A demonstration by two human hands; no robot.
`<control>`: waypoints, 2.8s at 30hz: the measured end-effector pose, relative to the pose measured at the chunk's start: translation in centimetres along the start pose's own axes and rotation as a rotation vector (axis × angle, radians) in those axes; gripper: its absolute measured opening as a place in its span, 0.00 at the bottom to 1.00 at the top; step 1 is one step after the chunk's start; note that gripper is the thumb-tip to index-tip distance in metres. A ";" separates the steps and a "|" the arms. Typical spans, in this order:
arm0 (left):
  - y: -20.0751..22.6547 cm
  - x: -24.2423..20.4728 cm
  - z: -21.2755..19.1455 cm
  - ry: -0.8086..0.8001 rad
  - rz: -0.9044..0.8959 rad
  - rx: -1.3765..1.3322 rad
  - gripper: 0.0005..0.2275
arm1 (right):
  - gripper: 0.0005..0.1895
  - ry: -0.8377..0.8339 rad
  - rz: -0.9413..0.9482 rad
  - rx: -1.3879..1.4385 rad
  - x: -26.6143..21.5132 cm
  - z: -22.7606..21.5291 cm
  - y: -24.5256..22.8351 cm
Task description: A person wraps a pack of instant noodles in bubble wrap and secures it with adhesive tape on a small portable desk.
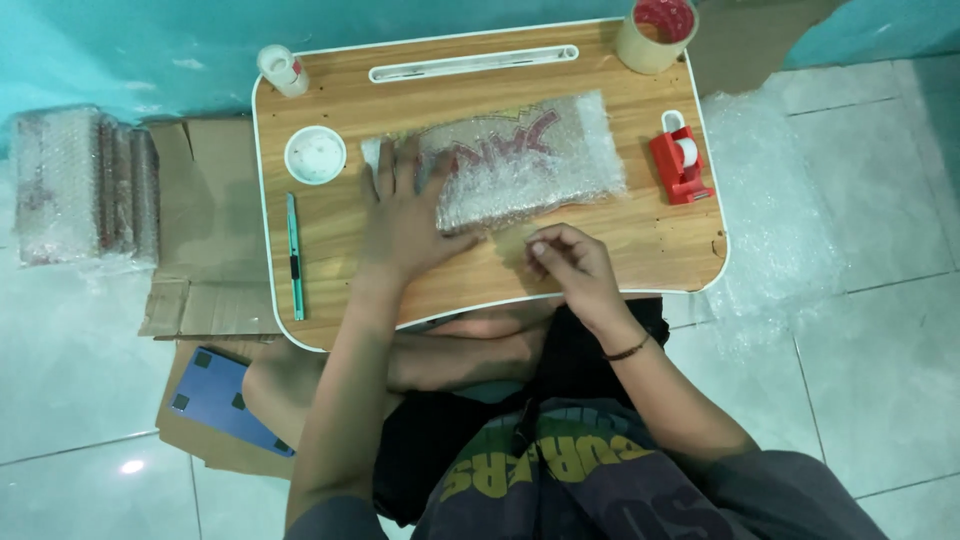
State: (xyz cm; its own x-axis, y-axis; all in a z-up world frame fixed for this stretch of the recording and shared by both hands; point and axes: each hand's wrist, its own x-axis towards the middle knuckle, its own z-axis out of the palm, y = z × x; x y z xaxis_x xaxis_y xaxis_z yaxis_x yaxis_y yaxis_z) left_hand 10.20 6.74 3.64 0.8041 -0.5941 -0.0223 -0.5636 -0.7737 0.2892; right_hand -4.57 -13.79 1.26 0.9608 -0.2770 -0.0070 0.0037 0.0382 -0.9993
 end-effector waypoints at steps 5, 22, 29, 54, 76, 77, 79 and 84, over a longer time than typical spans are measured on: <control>0.8 -2.3 2.0 0.458 0.058 -0.179 0.17 | 0.06 0.058 0.095 0.011 1.5 1.4 0.4; 1.0 -0.7 1.9 0.369 0.266 -0.135 0.18 | 0.07 0.111 0.256 0.087 2.8 4.3 -0.4; 1.6 -1.2 2.6 0.353 0.344 -0.138 0.18 | 0.09 0.110 0.331 0.079 2.8 4.1 -1.0; 2.3 2.7 -4.0 0.534 0.560 0.234 0.13 | 0.01 0.094 -0.123 0.133 0.1 0.9 -4.8; 2.5 0.3 -6.6 0.414 0.540 0.059 0.06 | 0.09 0.035 0.010 0.057 5.8 2.5 -9.6; 2.4 0.2 -6.3 0.428 0.533 0.087 0.08 | 0.09 0.042 0.035 0.039 5.6 2.5 -9.6; 2.2 0.3 -5.2 0.469 0.536 0.099 0.06 | 0.09 0.048 0.036 0.015 5.6 2.4 -9.8; 2.3 0.2 -4.5 0.521 0.544 0.116 0.06 | 0.11 0.069 0.064 -0.020 6.1 2.4 -9.5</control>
State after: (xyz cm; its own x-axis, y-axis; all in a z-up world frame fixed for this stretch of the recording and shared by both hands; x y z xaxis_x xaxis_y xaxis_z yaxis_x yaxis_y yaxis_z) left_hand 9.95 5.81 8.63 0.3760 -0.7399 0.5578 -0.8992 -0.4367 0.0268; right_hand 1.90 -13.53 10.84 0.9375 -0.3403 -0.0729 -0.0634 0.0388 -0.9972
